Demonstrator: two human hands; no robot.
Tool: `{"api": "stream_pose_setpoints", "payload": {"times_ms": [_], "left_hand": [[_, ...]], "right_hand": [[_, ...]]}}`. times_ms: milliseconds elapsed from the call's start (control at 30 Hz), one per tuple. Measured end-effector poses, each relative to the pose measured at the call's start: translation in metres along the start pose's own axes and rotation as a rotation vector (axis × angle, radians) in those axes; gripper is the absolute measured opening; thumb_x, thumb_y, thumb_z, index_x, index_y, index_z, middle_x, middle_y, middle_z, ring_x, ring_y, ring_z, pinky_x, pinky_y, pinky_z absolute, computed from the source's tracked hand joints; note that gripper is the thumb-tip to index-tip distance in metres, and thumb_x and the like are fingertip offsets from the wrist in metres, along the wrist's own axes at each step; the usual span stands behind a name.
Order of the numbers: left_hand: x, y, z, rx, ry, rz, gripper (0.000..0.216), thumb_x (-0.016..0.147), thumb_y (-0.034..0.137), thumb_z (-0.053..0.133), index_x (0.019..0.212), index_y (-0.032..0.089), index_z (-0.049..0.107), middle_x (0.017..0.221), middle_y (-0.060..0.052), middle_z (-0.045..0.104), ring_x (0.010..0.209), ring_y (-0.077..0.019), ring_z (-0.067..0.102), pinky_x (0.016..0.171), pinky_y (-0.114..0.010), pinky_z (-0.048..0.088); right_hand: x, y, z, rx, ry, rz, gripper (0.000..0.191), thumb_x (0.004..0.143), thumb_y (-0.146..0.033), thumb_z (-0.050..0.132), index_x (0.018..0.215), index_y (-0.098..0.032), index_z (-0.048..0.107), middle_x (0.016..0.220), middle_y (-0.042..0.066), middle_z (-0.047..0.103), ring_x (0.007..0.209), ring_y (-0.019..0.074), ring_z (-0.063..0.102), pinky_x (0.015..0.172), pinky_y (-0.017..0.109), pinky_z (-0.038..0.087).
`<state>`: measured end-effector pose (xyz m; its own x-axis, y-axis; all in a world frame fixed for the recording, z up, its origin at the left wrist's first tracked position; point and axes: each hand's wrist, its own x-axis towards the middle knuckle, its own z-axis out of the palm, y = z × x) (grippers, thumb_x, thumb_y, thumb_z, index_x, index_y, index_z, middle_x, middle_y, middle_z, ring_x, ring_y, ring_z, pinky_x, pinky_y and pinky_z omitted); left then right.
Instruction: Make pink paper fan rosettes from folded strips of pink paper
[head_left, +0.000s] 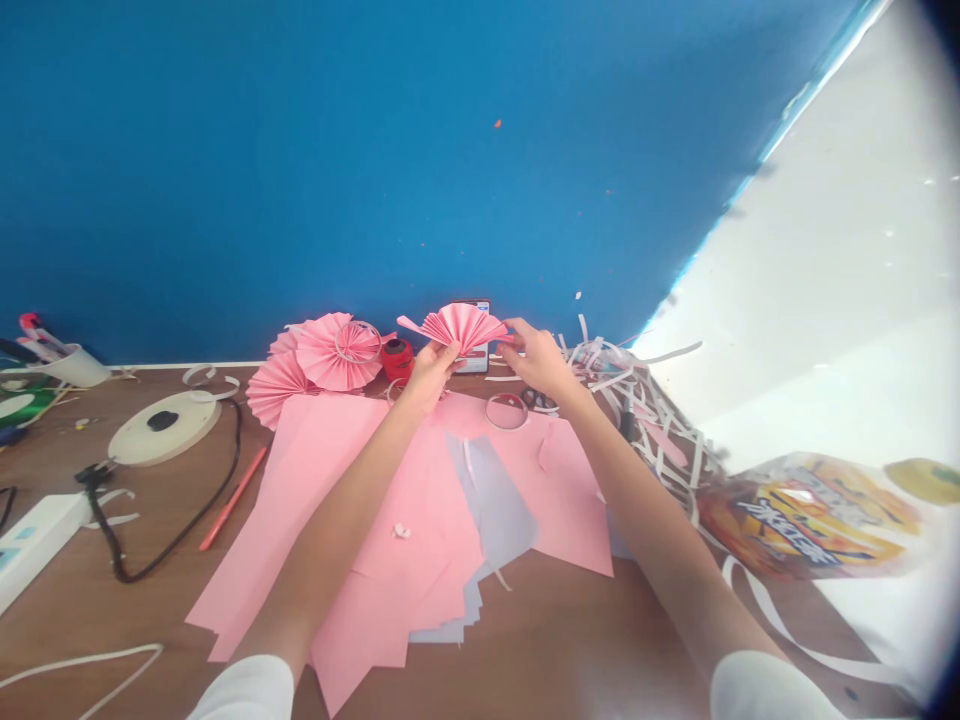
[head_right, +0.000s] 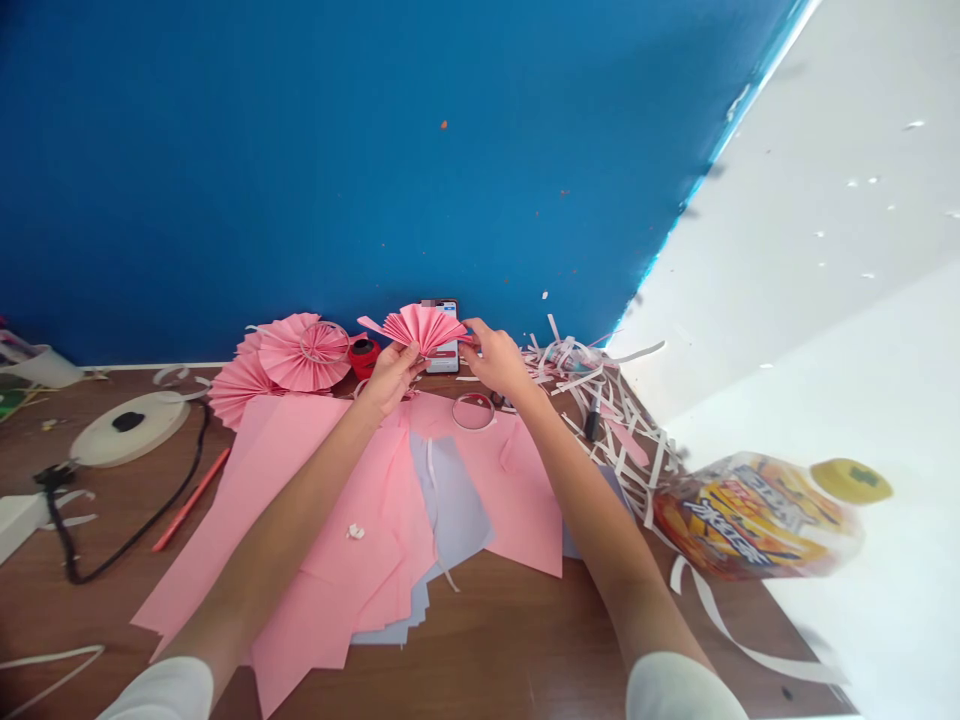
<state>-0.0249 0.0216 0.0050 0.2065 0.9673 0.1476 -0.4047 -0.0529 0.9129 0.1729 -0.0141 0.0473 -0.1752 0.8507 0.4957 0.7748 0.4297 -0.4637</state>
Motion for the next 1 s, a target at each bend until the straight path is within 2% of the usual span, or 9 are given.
{"api": "stream_pose_setpoints", "payload": {"times_ms": [200, 367, 500, 667, 733, 800, 900, 1000], "left_hand": [[0.0, 0.001, 0.003, -0.095, 0.014, -0.005, 0.028, 0.078, 0.032, 0.069, 0.096, 0.018, 0.053, 0.096, -0.004, 0.067, 0.098, -0.0162, 0.067, 0.083, -0.026, 0.051], [0.002, 0.001, 0.0, -0.172, 0.059, -0.03, 0.025, 0.08, 0.033, 0.067, 0.089, 0.019, 0.05, 0.086, 0.0, 0.064, 0.1, -0.0162, 0.067, 0.082, -0.024, 0.051], [0.003, 0.001, 0.0, -0.239, 0.105, -0.046, 0.023, 0.082, 0.034, 0.066, 0.086, 0.019, 0.048, 0.08, 0.001, 0.063, 0.097, -0.0156, 0.067, 0.085, -0.027, 0.052], [0.004, 0.0, 0.0, -0.249, 0.151, -0.019, 0.024, 0.082, 0.037, 0.064, 0.085, 0.02, 0.048, 0.078, 0.003, 0.062, 0.083, -0.0099, 0.066, 0.088, -0.029, 0.052], [0.004, 0.0, 0.0, -0.252, 0.146, -0.004, 0.025, 0.082, 0.037, 0.065, 0.085, 0.02, 0.047, 0.078, 0.003, 0.062, 0.08, -0.0089, 0.066, 0.088, -0.029, 0.052], [0.004, -0.001, 0.0, -0.263, 0.14, -0.001, 0.026, 0.08, 0.037, 0.067, 0.086, 0.02, 0.047, 0.079, 0.004, 0.062, 0.077, -0.0084, 0.066, 0.087, -0.029, 0.052], [0.004, -0.002, 0.0, -0.302, 0.122, -0.001, 0.03, 0.077, 0.036, 0.07, 0.086, 0.02, 0.047, 0.08, 0.005, 0.061, 0.074, -0.0078, 0.065, 0.082, -0.026, 0.052], [0.002, -0.003, 0.0, -0.325, 0.117, 0.002, 0.034, 0.072, 0.036, 0.075, 0.086, 0.02, 0.048, 0.078, 0.005, 0.061, 0.072, -0.0083, 0.066, 0.079, -0.025, 0.052]], "right_hand": [[-0.001, -0.005, -0.004, -0.075, 0.043, -0.046, 0.026, 0.089, -0.035, 0.047, 0.103, -0.019, 0.061, 0.083, 0.004, 0.071, 0.074, 0.0199, 0.062, 0.065, 0.026, 0.037], [-0.003, -0.01, -0.009, -0.183, -0.02, -0.137, 0.038, 0.095, -0.041, 0.036, 0.081, -0.019, 0.062, 0.077, 0.005, 0.067, 0.066, 0.0157, 0.055, 0.06, 0.026, 0.03], [-0.003, -0.011, -0.012, -0.235, -0.052, -0.169, 0.037, 0.096, -0.039, 0.036, 0.077, -0.02, 0.061, 0.073, 0.004, 0.065, 0.066, 0.0156, 0.053, 0.058, 0.026, 0.026], [-0.004, -0.01, -0.015, -0.249, -0.196, -0.217, 0.037, 0.094, -0.038, 0.038, 0.071, -0.02, 0.061, 0.07, 0.003, 0.063, 0.062, 0.0149, 0.051, 0.056, 0.026, 0.023], [-0.004, -0.01, -0.015, -0.289, -0.205, -0.21, 0.037, 0.093, -0.04, 0.041, 0.069, -0.02, 0.06, 0.067, 0.003, 0.062, 0.06, 0.0152, 0.049, 0.056, 0.027, 0.022], [-0.005, -0.011, -0.015, -0.346, -0.131, -0.187, 0.036, 0.092, -0.044, 0.044, 0.07, -0.019, 0.06, 0.067, 0.004, 0.061, 0.063, 0.0168, 0.05, 0.057, 0.028, 0.023], [-0.005, -0.014, -0.016, -0.396, 0.025, -0.217, 0.028, 0.09, -0.043, 0.049, 0.089, -0.019, 0.062, 0.084, 0.008, 0.063, 0.078, 0.0209, 0.052, 0.064, 0.029, 0.028], [-0.004, -0.016, -0.015, -0.452, 0.033, -0.352, 0.022, 0.092, -0.034, 0.049, 0.104, -0.018, 0.06, 0.098, 0.01, 0.061, 0.09, 0.0229, 0.049, 0.071, 0.031, 0.03]]}}
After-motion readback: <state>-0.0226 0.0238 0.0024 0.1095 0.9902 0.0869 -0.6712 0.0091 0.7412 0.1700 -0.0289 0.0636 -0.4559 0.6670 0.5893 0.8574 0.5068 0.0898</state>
